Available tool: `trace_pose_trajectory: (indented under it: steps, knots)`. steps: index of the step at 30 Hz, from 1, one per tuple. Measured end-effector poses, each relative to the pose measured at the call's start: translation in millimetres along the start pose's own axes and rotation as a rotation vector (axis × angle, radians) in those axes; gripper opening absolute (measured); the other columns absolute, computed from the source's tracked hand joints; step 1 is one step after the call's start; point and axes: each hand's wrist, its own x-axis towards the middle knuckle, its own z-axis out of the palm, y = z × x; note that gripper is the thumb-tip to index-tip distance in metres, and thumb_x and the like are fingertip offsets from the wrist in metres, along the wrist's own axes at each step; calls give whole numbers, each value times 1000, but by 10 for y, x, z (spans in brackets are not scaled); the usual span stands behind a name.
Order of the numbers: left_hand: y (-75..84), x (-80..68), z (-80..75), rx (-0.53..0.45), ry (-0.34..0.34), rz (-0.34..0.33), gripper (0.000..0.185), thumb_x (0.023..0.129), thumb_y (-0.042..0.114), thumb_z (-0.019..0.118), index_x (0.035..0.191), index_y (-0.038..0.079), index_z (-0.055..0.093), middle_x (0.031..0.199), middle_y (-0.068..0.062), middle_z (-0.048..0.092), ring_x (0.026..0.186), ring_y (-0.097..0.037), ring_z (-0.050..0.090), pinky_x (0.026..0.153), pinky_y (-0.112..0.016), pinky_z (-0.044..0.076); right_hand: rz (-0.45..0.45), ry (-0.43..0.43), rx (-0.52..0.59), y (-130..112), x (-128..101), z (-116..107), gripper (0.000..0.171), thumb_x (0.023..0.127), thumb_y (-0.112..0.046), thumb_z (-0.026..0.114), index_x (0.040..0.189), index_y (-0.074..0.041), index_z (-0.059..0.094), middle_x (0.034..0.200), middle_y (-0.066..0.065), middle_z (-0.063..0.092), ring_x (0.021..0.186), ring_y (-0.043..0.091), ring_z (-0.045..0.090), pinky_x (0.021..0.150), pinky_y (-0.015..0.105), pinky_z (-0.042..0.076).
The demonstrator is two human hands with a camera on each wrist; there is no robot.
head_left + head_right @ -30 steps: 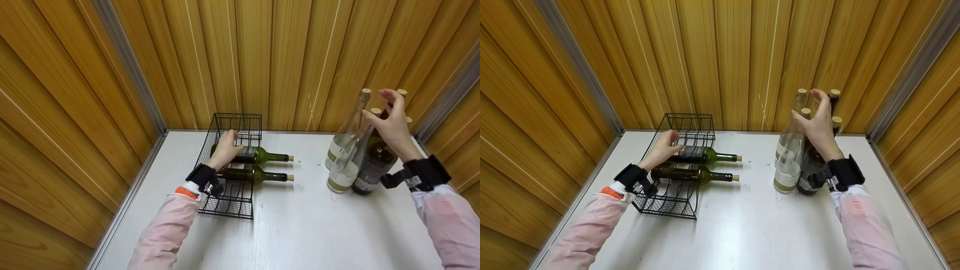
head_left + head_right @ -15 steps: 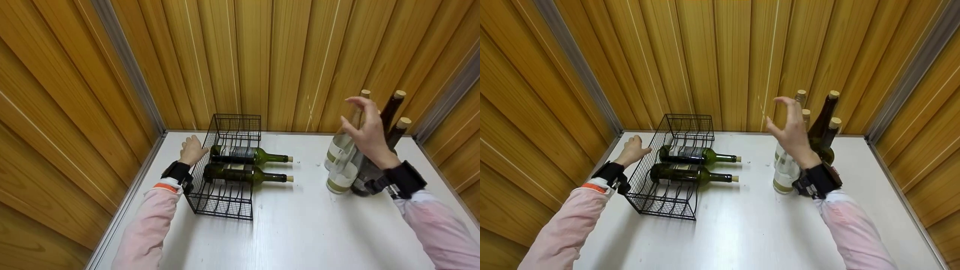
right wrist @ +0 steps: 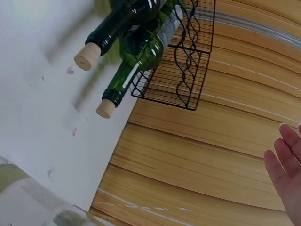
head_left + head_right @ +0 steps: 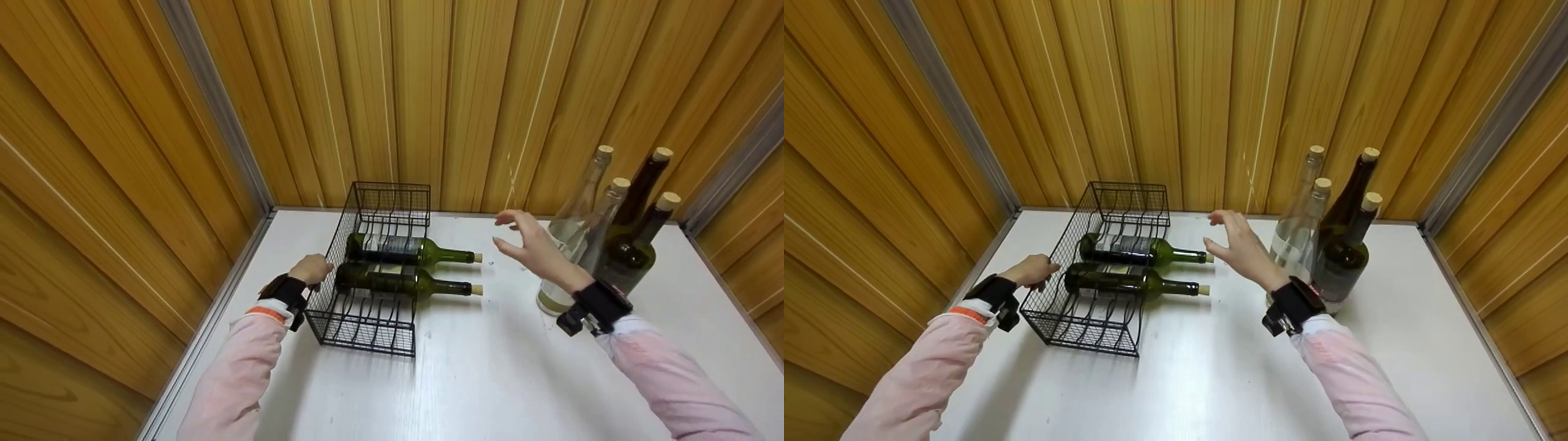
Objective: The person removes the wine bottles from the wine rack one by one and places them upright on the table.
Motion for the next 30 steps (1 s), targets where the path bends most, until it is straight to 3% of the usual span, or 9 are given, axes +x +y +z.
trace_pose_trajectory:
  steps: [5, 8, 10, 14, 16, 18, 25, 28, 30]
  knots:
    - [-370, 233, 317, 44, 219, 109, 46, 92, 41, 40, 73, 4, 61, 72, -12, 58, 66, -30, 58, 57, -42, 46, 146, -169, 50, 112, -11, 292, 38, 85, -12, 62, 116, 6, 47, 106, 15, 52, 101, 31, 47, 85, 45, 37]
    - [-370, 213, 394, 82, 333, 85, 36, 87, 34, 45, 75, 4, 61, 73, -13, 57, 68, -34, 58, 53, -45, 44, 210, -244, 61, 173, -6, 444, 40, 87, -18, 61, 117, 4, 47, 106, 16, 52, 102, 33, 47, 85, 47, 37]
    - [-99, -32, 221, 49, 318, 44, 34, 87, 31, 46, 76, 2, 61, 76, -15, 58, 72, -36, 58, 56, -47, 44, 244, -286, 68, 206, -2, 536, 42, 87, -21, 60, 117, 5, 47, 107, 17, 53, 103, 32, 47, 85, 47, 36]
    - [742, -772, -315, -10, 283, -28, 29, 89, 19, 46, 78, -4, 60, 79, -20, 59, 79, -39, 57, 63, -46, 45, 293, -371, 101, 264, -1, 716, 48, 88, -27, 59, 119, 7, 46, 110, 20, 52, 105, 32, 47, 88, 45, 35]
    - [969, -957, -451, -31, 272, -64, 28, 90, 18, 47, 79, -5, 60, 81, -21, 59, 81, -39, 57, 65, -47, 45, 299, -402, 108, 293, -12, 804, 50, 88, -29, 60, 118, 9, 46, 110, 20, 52, 104, 33, 47, 88, 45, 36]
    - [978, -987, -437, -23, 335, -6, 31, 90, 21, 46, 74, -3, 58, 74, -18, 58, 73, -37, 58, 57, -44, 46, 306, -421, 101, 307, -21, 881, 50, 87, -29, 61, 117, 9, 47, 108, 21, 53, 103, 32, 49, 87, 44, 37]
    - [794, -845, -341, -51, 299, -13, 31, 91, 20, 44, 80, -3, 61, 83, -20, 60, 78, -38, 58, 62, -48, 45, 313, -490, 29, 342, 10, 1133, 53, 84, -27, 64, 115, 12, 47, 105, 23, 54, 98, 34, 51, 85, 42, 39]
    - [472, -592, -100, 16, 434, 106, 39, 91, 30, 41, 71, 1, 58, 71, -16, 57, 63, -35, 57, 47, -44, 42, 295, -524, -2, 344, 44, 1235, 55, 82, -26, 66, 116, 12, 47, 106, 23, 54, 98, 34, 51, 84, 42, 40]
    - [338, -442, -9, 19, 423, 71, 40, 91, 31, 43, 71, 0, 58, 70, -17, 57, 63, -37, 56, 48, -46, 42, 286, -541, -21, 338, 63, 1308, 55, 80, -26, 67, 116, 12, 48, 106, 22, 55, 97, 33, 52, 83, 41, 41]
